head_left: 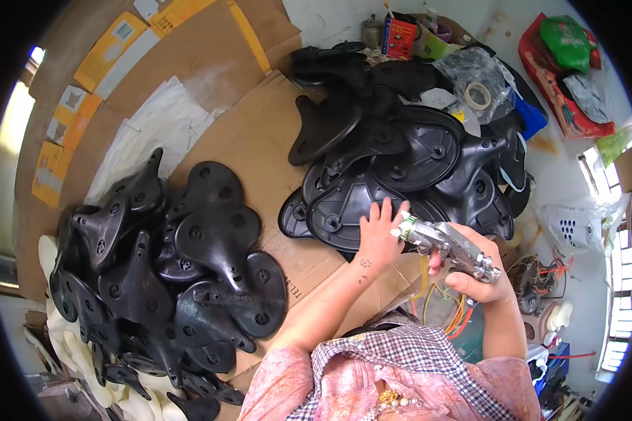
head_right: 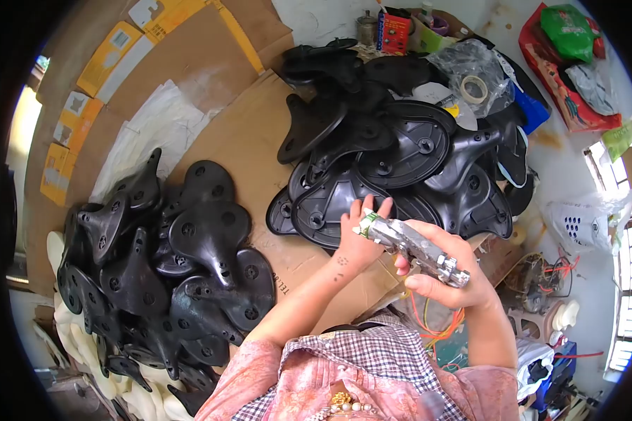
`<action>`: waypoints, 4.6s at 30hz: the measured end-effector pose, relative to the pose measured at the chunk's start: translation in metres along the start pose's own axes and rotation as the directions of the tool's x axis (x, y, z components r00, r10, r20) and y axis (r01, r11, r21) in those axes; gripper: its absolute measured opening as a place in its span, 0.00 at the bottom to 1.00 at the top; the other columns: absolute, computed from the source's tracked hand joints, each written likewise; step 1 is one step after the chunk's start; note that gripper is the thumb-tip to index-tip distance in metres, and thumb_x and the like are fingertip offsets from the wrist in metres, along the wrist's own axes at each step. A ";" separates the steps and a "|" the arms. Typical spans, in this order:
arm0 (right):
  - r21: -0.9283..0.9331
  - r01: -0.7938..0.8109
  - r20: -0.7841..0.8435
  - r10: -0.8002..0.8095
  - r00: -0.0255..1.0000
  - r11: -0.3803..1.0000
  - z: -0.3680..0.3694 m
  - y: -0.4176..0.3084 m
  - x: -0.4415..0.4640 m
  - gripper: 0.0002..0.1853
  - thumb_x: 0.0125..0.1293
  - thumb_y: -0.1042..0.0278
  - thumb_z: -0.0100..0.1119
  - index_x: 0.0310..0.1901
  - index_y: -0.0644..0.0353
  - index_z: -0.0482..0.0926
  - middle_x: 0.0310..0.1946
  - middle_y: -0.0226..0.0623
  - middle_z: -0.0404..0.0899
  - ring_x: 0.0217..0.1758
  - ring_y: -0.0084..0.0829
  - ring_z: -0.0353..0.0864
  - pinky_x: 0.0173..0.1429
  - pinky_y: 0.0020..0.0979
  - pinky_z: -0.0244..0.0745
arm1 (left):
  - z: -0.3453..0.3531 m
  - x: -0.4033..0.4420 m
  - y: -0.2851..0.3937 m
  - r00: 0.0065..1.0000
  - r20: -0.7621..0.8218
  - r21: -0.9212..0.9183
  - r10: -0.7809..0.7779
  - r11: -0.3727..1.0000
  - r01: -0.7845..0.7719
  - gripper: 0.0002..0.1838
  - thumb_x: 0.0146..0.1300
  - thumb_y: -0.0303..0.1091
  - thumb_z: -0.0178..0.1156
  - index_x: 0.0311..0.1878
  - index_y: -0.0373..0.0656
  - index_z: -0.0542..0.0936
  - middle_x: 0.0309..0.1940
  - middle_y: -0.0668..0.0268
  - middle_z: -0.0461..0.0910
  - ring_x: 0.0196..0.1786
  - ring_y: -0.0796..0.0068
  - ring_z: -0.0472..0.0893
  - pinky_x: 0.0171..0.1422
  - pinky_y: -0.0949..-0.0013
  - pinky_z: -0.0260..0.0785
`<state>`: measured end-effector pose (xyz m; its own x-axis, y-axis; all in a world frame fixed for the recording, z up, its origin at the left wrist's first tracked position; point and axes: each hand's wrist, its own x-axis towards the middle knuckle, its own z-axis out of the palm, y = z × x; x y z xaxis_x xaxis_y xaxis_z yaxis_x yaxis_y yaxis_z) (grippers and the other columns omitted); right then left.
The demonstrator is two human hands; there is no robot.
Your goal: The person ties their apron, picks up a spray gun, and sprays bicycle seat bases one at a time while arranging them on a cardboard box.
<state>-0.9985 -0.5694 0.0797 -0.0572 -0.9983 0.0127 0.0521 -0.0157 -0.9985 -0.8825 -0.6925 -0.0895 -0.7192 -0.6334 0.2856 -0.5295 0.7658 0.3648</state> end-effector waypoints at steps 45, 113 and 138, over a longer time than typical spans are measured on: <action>-0.173 0.109 -0.215 -0.145 0.966 0.979 -0.121 -0.103 -0.041 0.46 0.56 0.48 0.65 0.68 0.69 0.57 0.36 0.41 0.77 0.36 0.30 0.79 0.43 0.30 0.77 | -0.017 0.061 -0.270 0.188 0.523 -0.852 -0.831 -0.512 0.105 0.11 0.62 0.41 0.61 0.39 0.43 0.76 0.22 0.62 0.74 0.29 0.66 0.76 0.41 0.60 0.74; -0.023 -0.007 0.330 0.015 0.944 1.000 -0.068 -0.048 0.093 0.33 0.55 0.69 0.68 0.62 0.70 0.68 0.32 0.37 0.79 0.32 0.22 0.77 0.38 0.24 0.73 | -0.140 -0.053 -0.247 0.169 -0.263 -0.943 -0.950 0.215 -0.255 0.03 0.67 0.28 0.57 0.42 0.44 0.73 0.32 0.70 0.78 0.29 0.79 0.78 0.32 0.72 0.78; -0.229 0.040 0.353 0.045 0.935 0.973 -0.089 -0.028 0.069 0.33 0.56 0.67 0.68 0.62 0.67 0.68 0.38 0.37 0.81 0.38 0.25 0.82 0.46 0.27 0.76 | -0.094 0.025 -0.225 0.587 0.031 -0.989 -0.809 0.062 0.138 0.20 0.51 0.15 0.63 0.50 0.33 0.76 0.38 0.64 0.79 0.40 0.74 0.79 0.48 0.74 0.72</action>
<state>-1.0923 -0.6328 0.1042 0.3006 -0.9536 -0.0145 -0.1798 -0.0418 -0.9828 -0.7391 -0.8916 -0.0808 -0.0074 -0.9878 -0.1553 0.3128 -0.1498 0.9379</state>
